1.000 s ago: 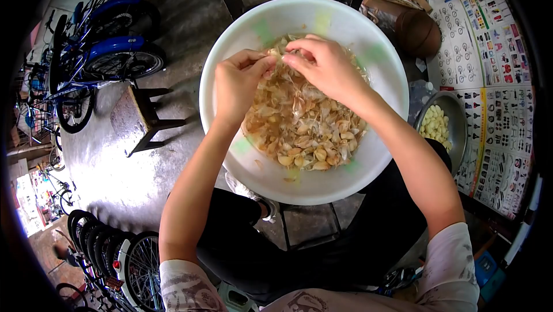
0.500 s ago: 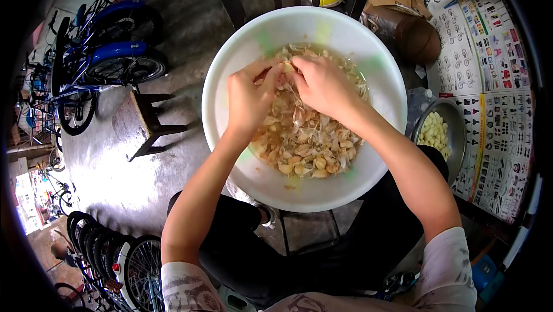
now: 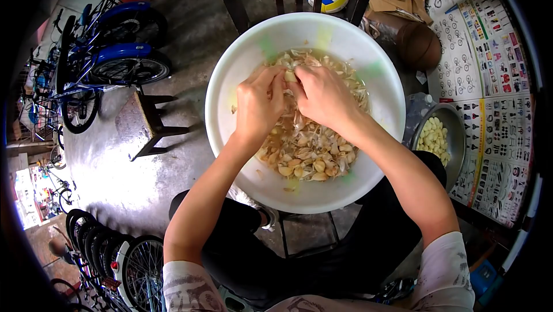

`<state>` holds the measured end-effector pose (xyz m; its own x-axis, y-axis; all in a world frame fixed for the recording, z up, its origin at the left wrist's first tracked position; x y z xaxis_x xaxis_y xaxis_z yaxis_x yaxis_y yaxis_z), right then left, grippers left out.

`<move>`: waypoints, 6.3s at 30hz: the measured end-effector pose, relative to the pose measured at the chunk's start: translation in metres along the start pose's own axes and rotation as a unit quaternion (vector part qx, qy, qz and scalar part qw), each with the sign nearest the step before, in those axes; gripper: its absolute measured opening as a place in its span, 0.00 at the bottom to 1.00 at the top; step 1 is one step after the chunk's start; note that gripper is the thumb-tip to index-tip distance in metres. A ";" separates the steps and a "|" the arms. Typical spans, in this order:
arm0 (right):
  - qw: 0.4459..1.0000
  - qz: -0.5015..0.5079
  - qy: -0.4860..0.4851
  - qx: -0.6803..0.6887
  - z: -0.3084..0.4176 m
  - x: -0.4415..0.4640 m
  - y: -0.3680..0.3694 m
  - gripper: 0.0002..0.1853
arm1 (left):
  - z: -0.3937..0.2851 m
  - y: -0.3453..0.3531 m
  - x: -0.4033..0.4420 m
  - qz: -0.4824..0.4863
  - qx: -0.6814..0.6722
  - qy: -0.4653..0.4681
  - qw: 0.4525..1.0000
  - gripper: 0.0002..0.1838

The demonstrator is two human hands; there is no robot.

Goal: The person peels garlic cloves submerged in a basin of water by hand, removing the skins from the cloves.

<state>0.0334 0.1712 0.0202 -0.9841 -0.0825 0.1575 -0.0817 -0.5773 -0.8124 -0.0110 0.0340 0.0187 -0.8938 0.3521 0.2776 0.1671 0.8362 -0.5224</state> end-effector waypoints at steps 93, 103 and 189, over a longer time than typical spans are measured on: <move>0.973 -0.117 -0.135 0.146 -0.002 0.009 -0.022 0.03 | 0.013 -0.025 0.017 0.320 -0.239 -0.283 0.872 0.14; 0.993 -0.029 -0.106 0.052 -0.007 0.006 -0.011 0.03 | 0.011 -0.017 0.012 0.288 -0.182 -0.261 0.903 0.13; 0.941 0.217 0.193 0.172 -0.035 0.001 -0.003 0.16 | 0.044 -0.021 0.017 0.217 -0.493 -0.456 0.708 0.11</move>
<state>0.0269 0.2009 0.0032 -0.9023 -0.1078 -0.4174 0.3317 -0.7920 -0.5125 -0.0477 0.0040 -0.0008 -0.4909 0.6239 -0.6080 0.3162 0.7779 0.5430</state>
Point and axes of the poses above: each hand's wrist, its own x-axis towards the middle knuckle, its own y-axis out of the palm, z = x × y, the point moved 2 cm from there along x, towards the middle knuckle, and after that the axes turned 7 degrees about -y, right-handed, at the moved point
